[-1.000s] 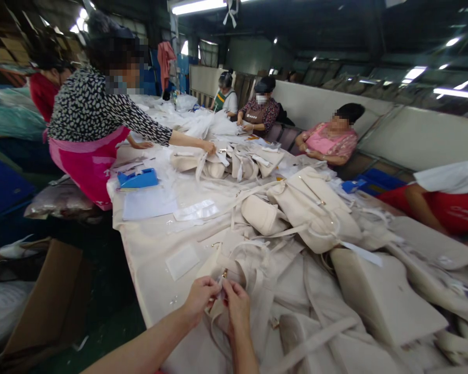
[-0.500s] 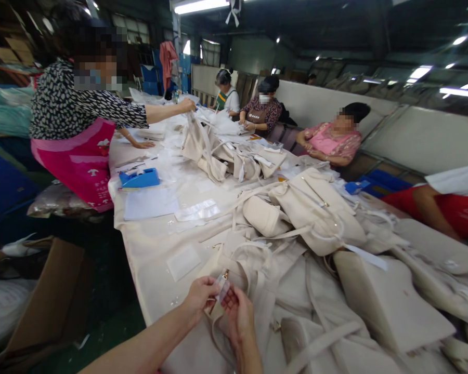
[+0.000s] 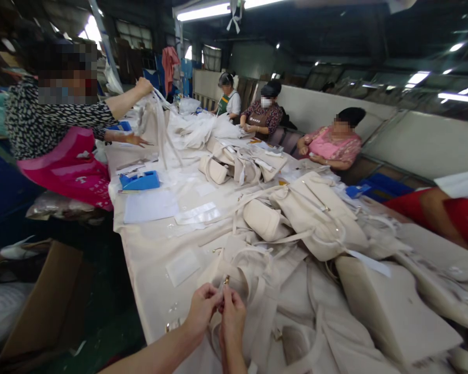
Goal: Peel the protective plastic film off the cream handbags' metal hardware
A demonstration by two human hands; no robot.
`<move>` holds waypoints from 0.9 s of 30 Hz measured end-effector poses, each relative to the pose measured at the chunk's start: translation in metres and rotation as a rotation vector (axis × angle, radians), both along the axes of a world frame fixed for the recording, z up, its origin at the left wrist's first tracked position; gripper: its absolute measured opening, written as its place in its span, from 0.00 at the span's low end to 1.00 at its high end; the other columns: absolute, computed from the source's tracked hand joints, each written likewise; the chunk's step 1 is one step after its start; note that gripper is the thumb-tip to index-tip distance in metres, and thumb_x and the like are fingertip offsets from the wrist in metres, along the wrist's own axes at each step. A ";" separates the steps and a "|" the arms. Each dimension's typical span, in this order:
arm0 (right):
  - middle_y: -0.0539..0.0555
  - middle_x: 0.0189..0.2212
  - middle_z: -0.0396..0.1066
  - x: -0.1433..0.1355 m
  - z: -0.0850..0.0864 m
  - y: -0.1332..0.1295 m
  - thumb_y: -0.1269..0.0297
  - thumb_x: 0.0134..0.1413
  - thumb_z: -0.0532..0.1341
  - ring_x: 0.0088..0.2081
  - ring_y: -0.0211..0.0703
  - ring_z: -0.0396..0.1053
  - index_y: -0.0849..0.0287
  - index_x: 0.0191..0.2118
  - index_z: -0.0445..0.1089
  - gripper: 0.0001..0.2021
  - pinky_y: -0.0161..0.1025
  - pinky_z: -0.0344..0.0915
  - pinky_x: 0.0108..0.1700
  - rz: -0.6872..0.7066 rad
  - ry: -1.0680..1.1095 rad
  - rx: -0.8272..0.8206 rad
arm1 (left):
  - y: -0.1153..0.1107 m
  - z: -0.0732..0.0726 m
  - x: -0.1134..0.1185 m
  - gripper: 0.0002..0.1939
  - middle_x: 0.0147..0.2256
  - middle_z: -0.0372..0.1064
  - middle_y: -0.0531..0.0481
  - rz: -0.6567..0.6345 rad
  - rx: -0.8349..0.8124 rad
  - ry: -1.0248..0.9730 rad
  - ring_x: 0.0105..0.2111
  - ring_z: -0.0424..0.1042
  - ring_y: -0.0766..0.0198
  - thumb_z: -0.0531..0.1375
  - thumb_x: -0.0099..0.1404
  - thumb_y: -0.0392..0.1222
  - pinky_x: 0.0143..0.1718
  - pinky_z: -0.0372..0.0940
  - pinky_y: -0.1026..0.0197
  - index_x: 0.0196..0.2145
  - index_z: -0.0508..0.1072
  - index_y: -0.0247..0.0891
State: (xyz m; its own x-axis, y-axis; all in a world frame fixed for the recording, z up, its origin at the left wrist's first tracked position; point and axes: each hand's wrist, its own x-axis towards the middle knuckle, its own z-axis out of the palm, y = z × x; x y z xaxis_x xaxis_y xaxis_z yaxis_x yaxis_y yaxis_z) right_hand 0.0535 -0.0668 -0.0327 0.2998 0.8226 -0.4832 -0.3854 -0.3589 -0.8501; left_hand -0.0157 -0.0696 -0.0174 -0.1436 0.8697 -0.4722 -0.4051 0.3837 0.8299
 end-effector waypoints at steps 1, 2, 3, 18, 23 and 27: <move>0.48 0.15 0.66 0.000 0.000 0.000 0.42 0.30 0.71 0.20 0.35 0.60 0.60 0.21 0.73 0.22 0.33 0.58 0.20 0.001 -0.019 0.004 | -0.001 0.001 0.000 0.18 0.18 0.62 0.56 -0.009 0.003 -0.002 0.21 0.63 0.68 0.67 0.45 0.53 0.25 0.60 0.63 0.20 0.66 0.38; 0.48 0.15 0.67 -0.001 0.000 0.000 0.42 0.31 0.70 0.20 0.36 0.60 0.60 0.21 0.73 0.23 0.33 0.58 0.20 0.003 -0.036 0.007 | -0.002 0.002 0.000 0.18 0.19 0.63 0.56 -0.020 0.004 -0.002 0.21 0.63 0.68 0.66 0.46 0.54 0.25 0.60 0.64 0.21 0.67 0.38; 0.49 0.16 0.67 0.000 0.000 0.001 0.42 0.32 0.70 0.20 0.36 0.60 0.60 0.22 0.73 0.23 0.34 0.57 0.20 0.007 -0.051 0.010 | -0.002 0.002 0.000 0.18 0.20 0.63 0.56 -0.030 0.005 0.004 0.21 0.63 0.68 0.66 0.47 0.54 0.25 0.60 0.64 0.23 0.67 0.38; 0.55 0.32 0.77 0.021 0.017 0.010 0.50 0.35 0.69 0.33 0.50 0.70 0.54 0.29 0.77 0.15 0.41 0.64 0.31 0.118 -0.356 0.124 | 0.014 -0.010 -0.012 0.12 0.18 0.60 0.57 -0.097 0.039 0.238 0.22 0.59 0.67 0.65 0.46 0.44 0.25 0.55 0.64 0.17 0.66 0.39; 0.54 0.29 0.77 0.026 0.016 0.015 0.50 0.36 0.69 0.34 0.53 0.70 0.53 0.27 0.78 0.13 0.42 0.64 0.32 0.171 -0.340 0.135 | 0.016 -0.012 -0.012 0.12 0.16 0.59 0.57 -0.099 0.027 0.269 0.22 0.60 0.66 0.64 0.48 0.45 0.25 0.55 0.64 0.17 0.66 0.39; 0.54 0.25 0.76 0.029 0.016 0.018 0.51 0.36 0.69 0.29 0.50 0.69 0.55 0.26 0.77 0.13 0.42 0.64 0.30 0.207 -0.294 0.138 | 0.019 -0.014 -0.011 0.13 0.16 0.63 0.56 -0.125 0.001 0.265 0.21 0.62 0.67 0.64 0.49 0.47 0.24 0.55 0.64 0.18 0.65 0.39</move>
State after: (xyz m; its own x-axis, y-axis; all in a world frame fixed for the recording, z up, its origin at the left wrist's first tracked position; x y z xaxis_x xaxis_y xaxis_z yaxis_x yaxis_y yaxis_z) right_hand 0.0823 -0.0493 -0.0167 0.2294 0.9317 -0.2818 -0.0492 -0.2780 -0.9593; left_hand -0.0266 -0.0507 -0.0313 -0.1535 0.8888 -0.4318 -0.1240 0.4161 0.9008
